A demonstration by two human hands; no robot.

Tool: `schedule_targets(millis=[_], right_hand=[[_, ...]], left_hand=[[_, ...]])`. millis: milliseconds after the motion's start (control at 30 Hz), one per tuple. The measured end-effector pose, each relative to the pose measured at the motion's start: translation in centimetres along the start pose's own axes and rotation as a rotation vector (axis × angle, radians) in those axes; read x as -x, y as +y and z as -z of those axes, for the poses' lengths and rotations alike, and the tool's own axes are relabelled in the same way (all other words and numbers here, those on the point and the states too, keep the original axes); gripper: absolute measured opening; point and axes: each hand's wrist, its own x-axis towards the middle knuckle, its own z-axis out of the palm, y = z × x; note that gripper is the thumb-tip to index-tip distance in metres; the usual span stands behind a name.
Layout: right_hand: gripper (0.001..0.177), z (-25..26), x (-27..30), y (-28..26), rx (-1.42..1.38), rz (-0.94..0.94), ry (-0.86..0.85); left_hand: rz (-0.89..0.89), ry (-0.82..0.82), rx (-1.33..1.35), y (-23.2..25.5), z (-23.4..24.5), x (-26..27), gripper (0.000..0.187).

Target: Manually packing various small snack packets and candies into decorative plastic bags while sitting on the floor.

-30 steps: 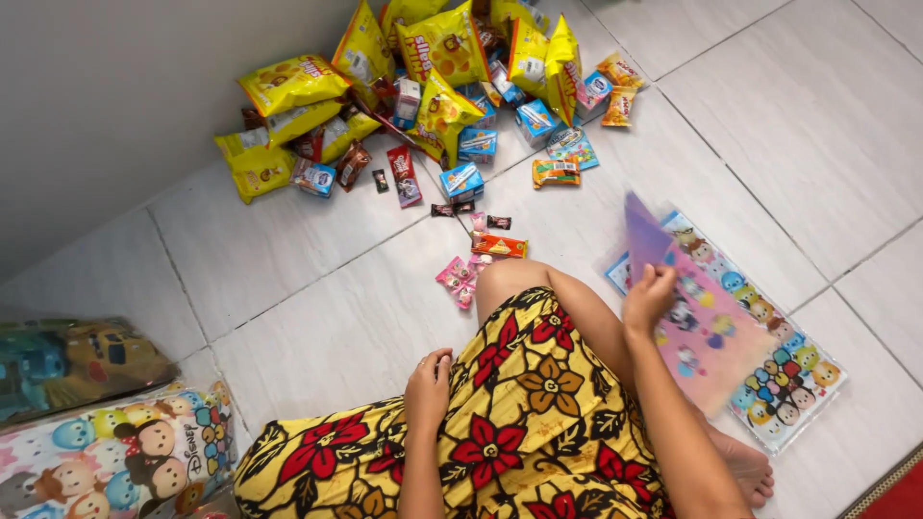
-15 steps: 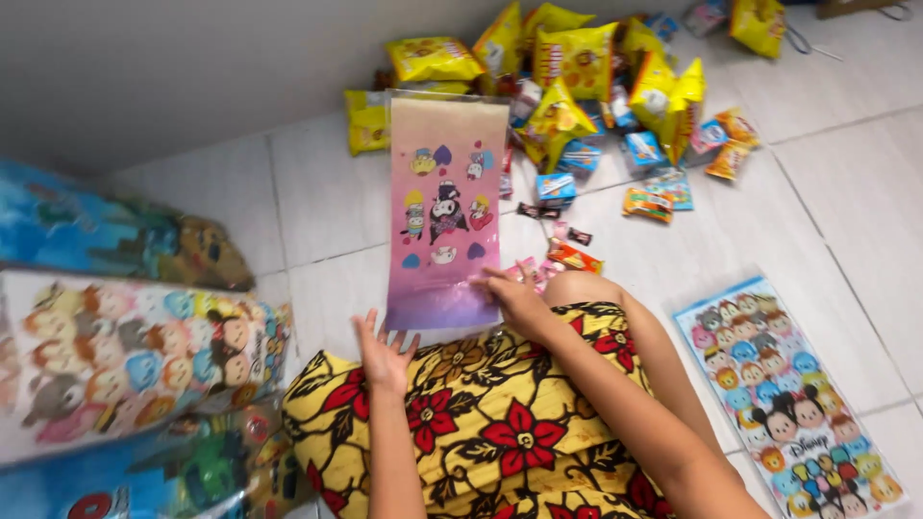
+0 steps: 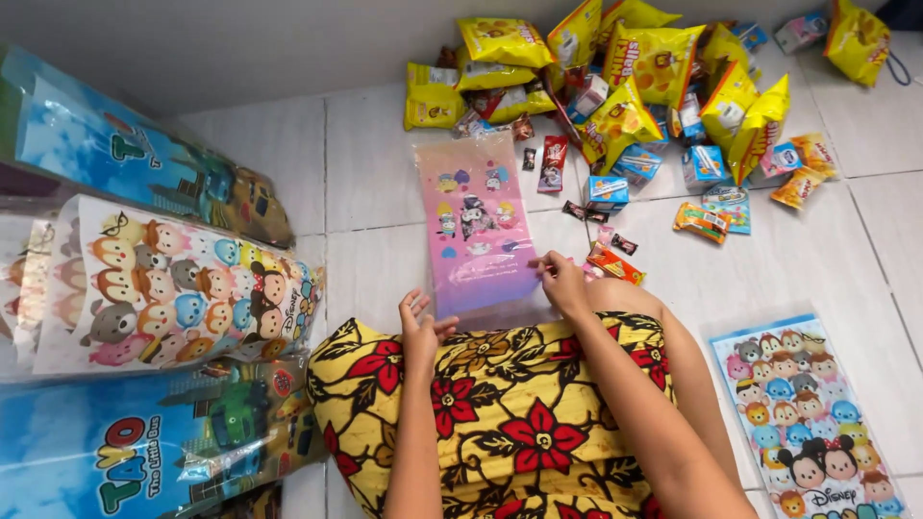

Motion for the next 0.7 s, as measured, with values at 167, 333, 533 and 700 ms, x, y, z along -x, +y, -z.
schedule_targets(millis=[167, 333, 533, 700], right_hand=[[0.012, 0.8, -0.4, -0.3, -0.553, -0.201, -0.023], [0.019, 1.3, -0.3, -1.6, -0.848, -0.433, -0.143], [0.051, 1.5, 0.0, -1.0, -0.622, -0.328, -0.243], [0.023, 1.5, 0.4, -1.7, -0.496, -0.162, -0.255]], left_hand=[[-0.048, -0.092, -0.134, 0.8, -0.5, -0.8, 0.059], [-0.241, -0.042, -0.69, -4.2, -0.2, -6.2, 0.042], [-0.256, 0.12, -0.908, -6.6, 0.2, -8.5, 0.014], [-0.47, 0.262, -0.929, -8.0, 0.6, -9.6, 0.026]])
